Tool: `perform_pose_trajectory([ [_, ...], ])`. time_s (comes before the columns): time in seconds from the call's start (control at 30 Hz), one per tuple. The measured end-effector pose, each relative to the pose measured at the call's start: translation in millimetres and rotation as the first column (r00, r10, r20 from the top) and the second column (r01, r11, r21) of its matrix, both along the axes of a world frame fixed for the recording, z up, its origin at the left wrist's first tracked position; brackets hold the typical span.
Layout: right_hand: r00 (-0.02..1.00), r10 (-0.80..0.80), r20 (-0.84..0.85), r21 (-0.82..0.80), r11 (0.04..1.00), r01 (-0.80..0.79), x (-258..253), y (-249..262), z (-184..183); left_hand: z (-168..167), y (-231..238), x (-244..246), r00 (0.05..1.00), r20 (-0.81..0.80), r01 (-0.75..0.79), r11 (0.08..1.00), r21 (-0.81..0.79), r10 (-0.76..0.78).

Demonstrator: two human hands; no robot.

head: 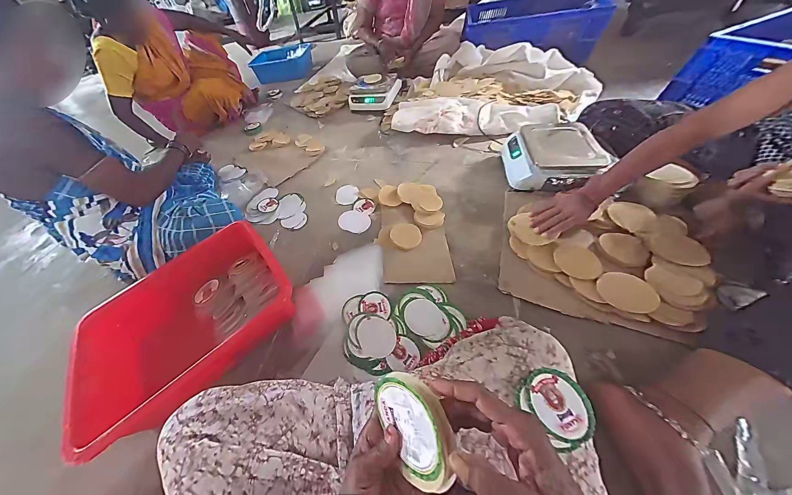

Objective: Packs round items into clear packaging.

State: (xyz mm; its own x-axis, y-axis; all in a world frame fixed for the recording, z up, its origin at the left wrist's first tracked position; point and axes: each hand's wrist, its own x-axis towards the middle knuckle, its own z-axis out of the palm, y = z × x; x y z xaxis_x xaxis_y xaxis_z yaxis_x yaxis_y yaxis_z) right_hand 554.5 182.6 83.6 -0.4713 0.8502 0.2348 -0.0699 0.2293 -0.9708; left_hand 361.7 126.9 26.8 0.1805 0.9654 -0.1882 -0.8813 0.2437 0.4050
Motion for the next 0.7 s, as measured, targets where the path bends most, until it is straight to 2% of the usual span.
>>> perform_pose_trajectory([
  [0.13,0.999,0.002,-0.051,-0.087,0.996,-0.006,-3,-1,2,-3,-2,0,0.999,-0.037,-0.029,0.999,0.032,0.031],
  [0.23,0.988,-0.016,-0.155,-0.187,0.982,-0.013,-3,1,-2,-2,-2,-3,0.989,-0.137,-0.035,0.996,0.084,0.046],
  [0.3,0.998,-0.012,-0.059,-0.23,0.973,-0.002,-2,5,-5,5,-2,-6,0.943,-0.332,0.037,0.986,0.161,0.018],
  [0.37,0.991,-0.015,0.135,-0.255,0.966,0.05,-4,7,-6,8,2,-9,0.813,-0.582,0.19,0.951,0.242,-0.015],
  [0.4,0.98,-0.035,0.194,-0.233,0.969,0.081,-6,7,-8,8,4,-7,0.782,-0.624,0.209,0.945,0.253,-0.006],
  [0.43,0.97,-0.083,0.227,-0.192,0.973,0.128,-10,6,-8,5,4,-2,0.798,-0.603,0.162,0.958,0.238,0.015],
  [0.47,0.967,-0.128,0.222,-0.149,0.975,0.164,-13,5,-8,1,4,5,0.852,-0.521,0.062,0.98,0.189,0.046],
  [0.53,0.967,-0.197,0.162,-0.07,0.975,0.211,-19,2,-4,1,8,19,0.939,-0.322,-0.12,0.993,0.012,0.118],
  [0.6,0.963,-0.222,0.153,0.012,0.975,0.223,-25,-1,-2,3,16,28,0.972,-0.164,-0.194,0.97,-0.146,0.169],
  [0.7,0.881,-0.279,0.382,0.179,0.958,0.225,-30,-3,-8,14,27,34,0.974,-0.099,-0.225,0.928,-0.296,0.204],
])
